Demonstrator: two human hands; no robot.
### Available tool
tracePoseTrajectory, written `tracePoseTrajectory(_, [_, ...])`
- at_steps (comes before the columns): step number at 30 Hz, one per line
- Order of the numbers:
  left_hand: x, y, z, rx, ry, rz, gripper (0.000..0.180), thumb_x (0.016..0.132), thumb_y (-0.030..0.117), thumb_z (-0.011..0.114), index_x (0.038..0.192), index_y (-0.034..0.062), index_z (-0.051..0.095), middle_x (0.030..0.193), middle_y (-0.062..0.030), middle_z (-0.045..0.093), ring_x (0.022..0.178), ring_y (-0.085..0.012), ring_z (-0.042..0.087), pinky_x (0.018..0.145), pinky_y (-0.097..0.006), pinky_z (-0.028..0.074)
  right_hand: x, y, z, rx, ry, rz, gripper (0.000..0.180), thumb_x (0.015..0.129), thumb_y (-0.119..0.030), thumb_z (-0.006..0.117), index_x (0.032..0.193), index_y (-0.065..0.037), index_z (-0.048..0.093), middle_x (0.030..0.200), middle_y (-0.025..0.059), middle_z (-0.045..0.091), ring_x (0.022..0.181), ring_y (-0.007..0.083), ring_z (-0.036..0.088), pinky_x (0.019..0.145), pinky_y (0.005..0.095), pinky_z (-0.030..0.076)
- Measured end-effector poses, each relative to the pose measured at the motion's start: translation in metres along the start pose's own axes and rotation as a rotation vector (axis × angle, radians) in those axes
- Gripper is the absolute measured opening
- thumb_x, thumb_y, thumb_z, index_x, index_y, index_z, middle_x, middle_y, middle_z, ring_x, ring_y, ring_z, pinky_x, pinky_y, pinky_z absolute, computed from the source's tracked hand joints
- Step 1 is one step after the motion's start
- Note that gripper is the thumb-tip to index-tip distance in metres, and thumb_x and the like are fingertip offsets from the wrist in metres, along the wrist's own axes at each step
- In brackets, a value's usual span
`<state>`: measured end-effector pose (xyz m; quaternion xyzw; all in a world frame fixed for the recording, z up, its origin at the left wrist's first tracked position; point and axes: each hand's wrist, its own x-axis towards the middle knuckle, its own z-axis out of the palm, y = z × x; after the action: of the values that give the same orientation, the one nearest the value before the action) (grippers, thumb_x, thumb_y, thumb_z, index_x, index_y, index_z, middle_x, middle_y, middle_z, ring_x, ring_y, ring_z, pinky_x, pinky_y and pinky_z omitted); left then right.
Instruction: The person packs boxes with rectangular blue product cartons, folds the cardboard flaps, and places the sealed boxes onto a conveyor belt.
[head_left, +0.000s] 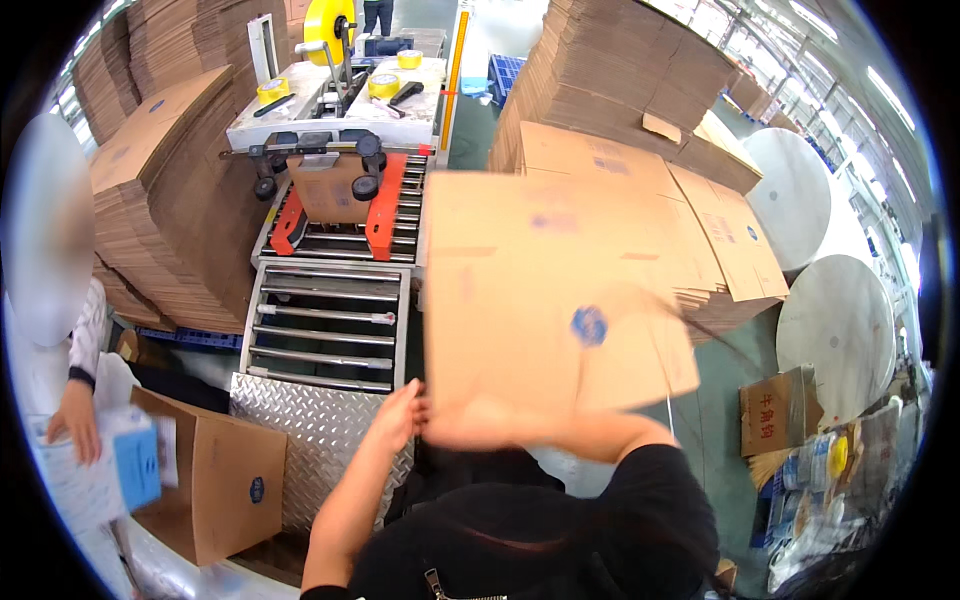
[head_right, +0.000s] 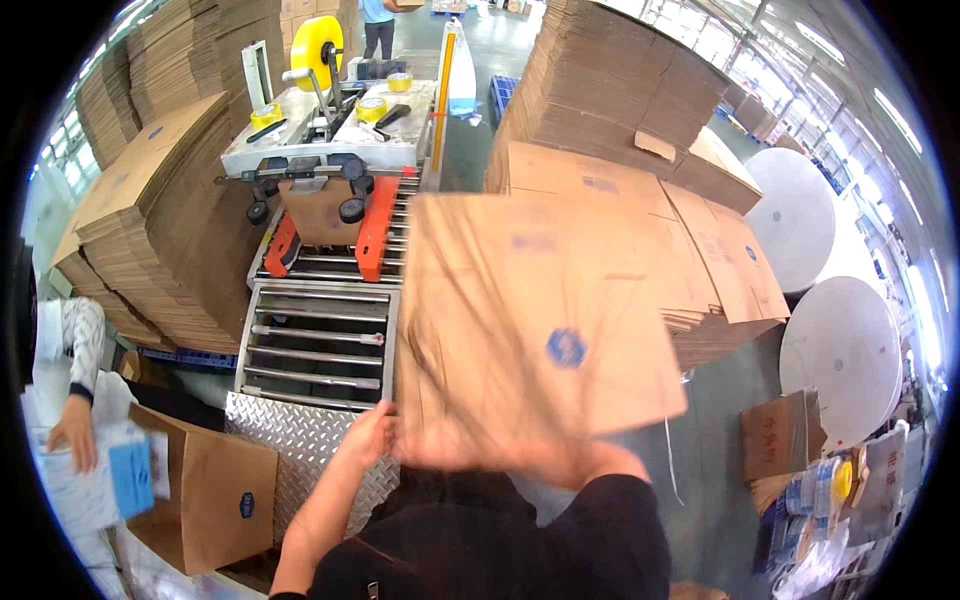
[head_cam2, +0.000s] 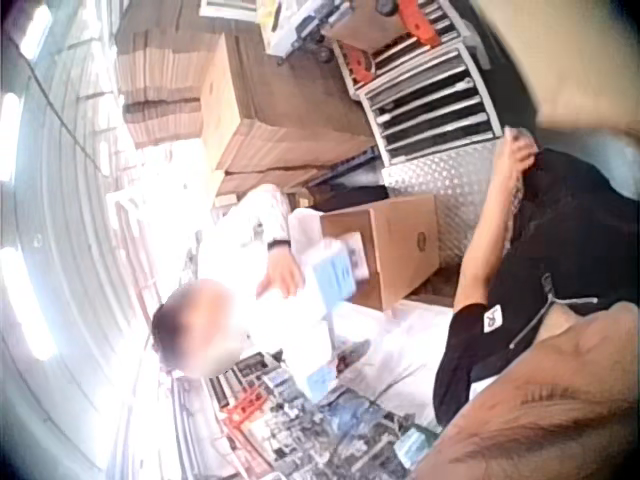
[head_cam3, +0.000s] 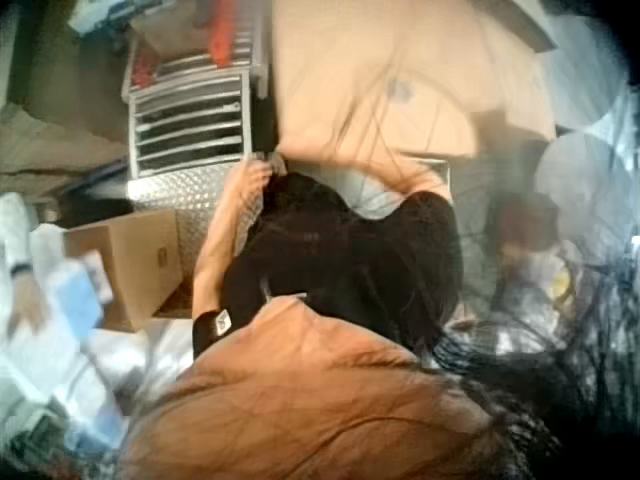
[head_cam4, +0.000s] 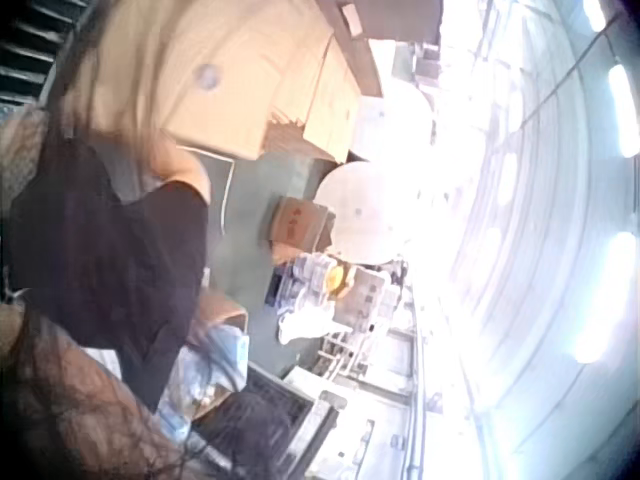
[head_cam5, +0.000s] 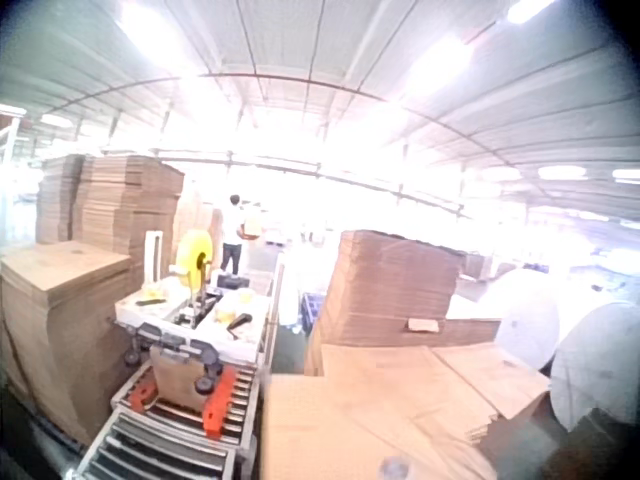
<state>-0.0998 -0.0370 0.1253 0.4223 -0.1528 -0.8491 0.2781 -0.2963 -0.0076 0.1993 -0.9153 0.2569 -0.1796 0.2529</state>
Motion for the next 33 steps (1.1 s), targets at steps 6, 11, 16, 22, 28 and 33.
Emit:
tracePoseTrajectory(6, [-0.088, 0.059, 0.03, 0.508, 0.26, 0.718, 0.019, 0.085, 0.003, 0.055, 0.103, -0.0035, 0.058, 0.093, -0.006, 0.063, 0.081, -0.0123, 0.058, 0.072, -0.028, 0.048, 0.022, 0.003, 0.001, -0.388, 0.353, 0.106, 0.054, 0.071, -0.018, 0.063, 0.121, -0.007, 0.046, 0.125, 0.0215, 0.041, 0.116, 0.0339, 0.042, 0.095, 0.0521, 0.035])
tracePoseTrajectory(11, [-0.263, 0.054, -0.008, 0.757, 0.74, 1.085, 0.025, 0.084, 0.001, 0.051, 0.108, -0.0042, 0.054, 0.092, -0.0068, 0.062, 0.076, -0.0163, 0.058, 0.069, -0.031, 0.046, 0.052, 0.069, 0.043, -0.184, 0.338, 0.203, 0.073, 0.071, -0.025, 0.067, 0.129, 0.002, 0.035, 0.137, 0.0275, 0.028, 0.126, 0.0415, 0.032, 0.102, 0.0456, 0.03])
tracePoseTrajectory(16, [-0.336, -0.006, 0.009, 1.318, 1.164, 0.346, 0.021, 0.082, 0.01, 0.054, 0.1, -0.0016, 0.053, 0.091, -0.0233, 0.057, 0.085, -0.0392, 0.057, 0.071, -0.037, 0.045, 0.183, -0.032, -0.018, -0.117, 0.405, -0.55, 0.074, 0.065, -0.029, 0.075, 0.131, -0.016, 0.043, 0.139, 0.0109, 0.035, 0.13, 0.0278, 0.031, 0.106, 0.0476, 0.024])
tracePoseTrajectory(22, [-0.318, -0.036, -0.006, 1.043, 1.28, 0.564, 0.034, 0.087, 0.023, 0.05, 0.114, 0.0021, 0.05, 0.102, -0.0198, 0.058, 0.096, -0.0339, 0.056, 0.082, -0.039, 0.043, 0.253, -0.003, -0.019, -0.162, 0.198, -0.883, 0.068, 0.061, -0.039, 0.074, 0.121, -0.018, 0.05, 0.136, 0.0053, 0.04, 0.127, 0.0218, 0.035, 0.103, 0.0411, 0.024])
tracePoseTrajectory(28, [-0.315, -0.021, 0.013, 1.084, 1.428, 0.26, 0.019, 0.083, 0.021, 0.058, 0.085, 0.0032, 0.065, 0.08, -0.0171, 0.062, 0.073, -0.0328, 0.059, 0.069, -0.038, 0.047, 0.234, 0.029, -0.028, 0.135, -0.01, -0.938, 0.031, 0.067, -0.038, 0.07, 0.074, -0.014, 0.052, 0.08, -0.0001, 0.047, 0.084, 0.0179, 0.048, 0.075, 0.0375, 0.03])
tracePoseTrajectory(33, [-0.365, -0.029, -0.002, 0.919, 1.691, -0.163, 0.021, 0.077, 0.021, 0.062, 0.073, 0.0002, 0.062, 0.071, -0.0217, 0.059, 0.067, -0.036, 0.059, 0.058, -0.042, 0.045, 0.263, -0.005, -0.038, 0.504, -0.162, -1.093, 0.033, 0.074, -0.031, 0.061, 0.054, -0.012, 0.042, 0.057, 0.0014, 0.039, 0.064, 0.0204, 0.043, 0.069, 0.0366, 0.027])
